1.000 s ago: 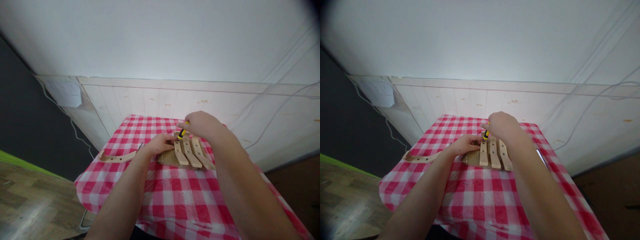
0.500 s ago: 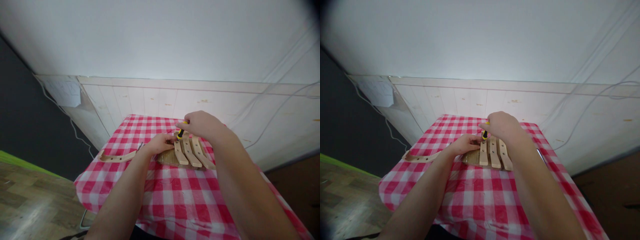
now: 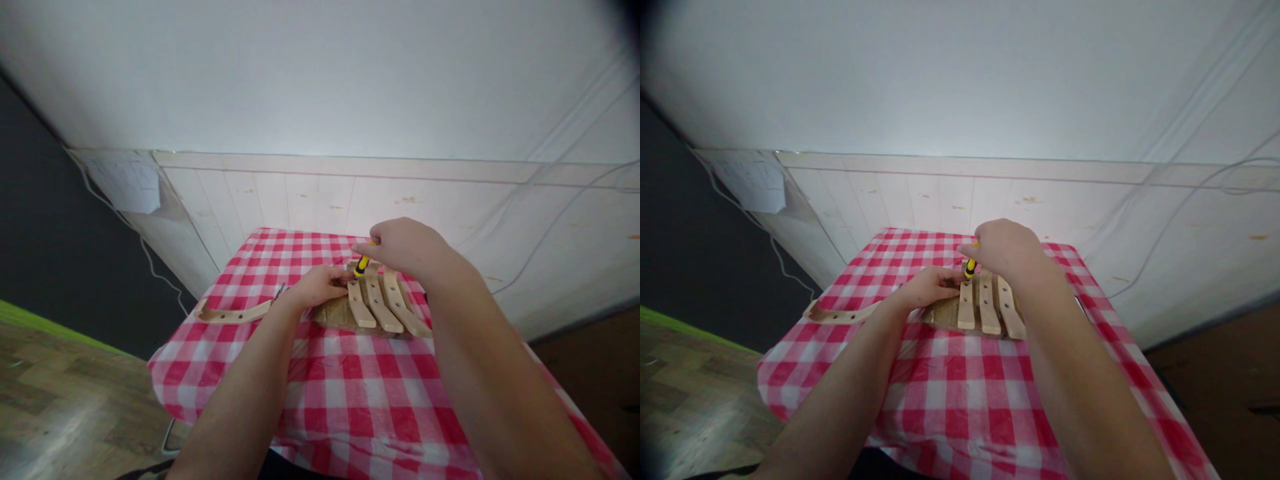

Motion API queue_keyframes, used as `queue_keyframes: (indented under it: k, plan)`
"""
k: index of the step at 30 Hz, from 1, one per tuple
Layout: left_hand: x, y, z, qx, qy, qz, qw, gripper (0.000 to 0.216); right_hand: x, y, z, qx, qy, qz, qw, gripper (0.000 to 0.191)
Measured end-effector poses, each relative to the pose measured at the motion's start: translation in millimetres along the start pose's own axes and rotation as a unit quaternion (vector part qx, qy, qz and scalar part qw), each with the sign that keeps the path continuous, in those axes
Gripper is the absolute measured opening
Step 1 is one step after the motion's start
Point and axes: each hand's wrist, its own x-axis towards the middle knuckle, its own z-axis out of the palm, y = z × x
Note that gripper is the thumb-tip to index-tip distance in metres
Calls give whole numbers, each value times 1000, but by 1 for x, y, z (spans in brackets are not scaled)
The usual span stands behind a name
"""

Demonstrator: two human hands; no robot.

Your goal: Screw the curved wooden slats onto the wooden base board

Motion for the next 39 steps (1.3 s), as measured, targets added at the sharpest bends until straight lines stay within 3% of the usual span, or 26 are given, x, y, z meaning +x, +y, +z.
queue_keyframes:
  k: [8,15,27,33,39]
  plan:
    - [1,-1,1,-3,4,-9,1000,36,-15,0,-13,112,-43,-120,986,26]
    - [0,2,1,-10,4,-16,1000,34,0,2,-2,3,-17,-25,1000,43]
    - [-1,7,1,-35,6,-30,999,36,-13,3,-11,77,-30,-103,991,27]
    - [-2,14,0,-30,7,-35,999,39,-8,5,-8,24,-34,-48,998,30]
    - [-1,7,1,-38,9,-30,999,38,-9,3,-7,41,-32,-50,997,34]
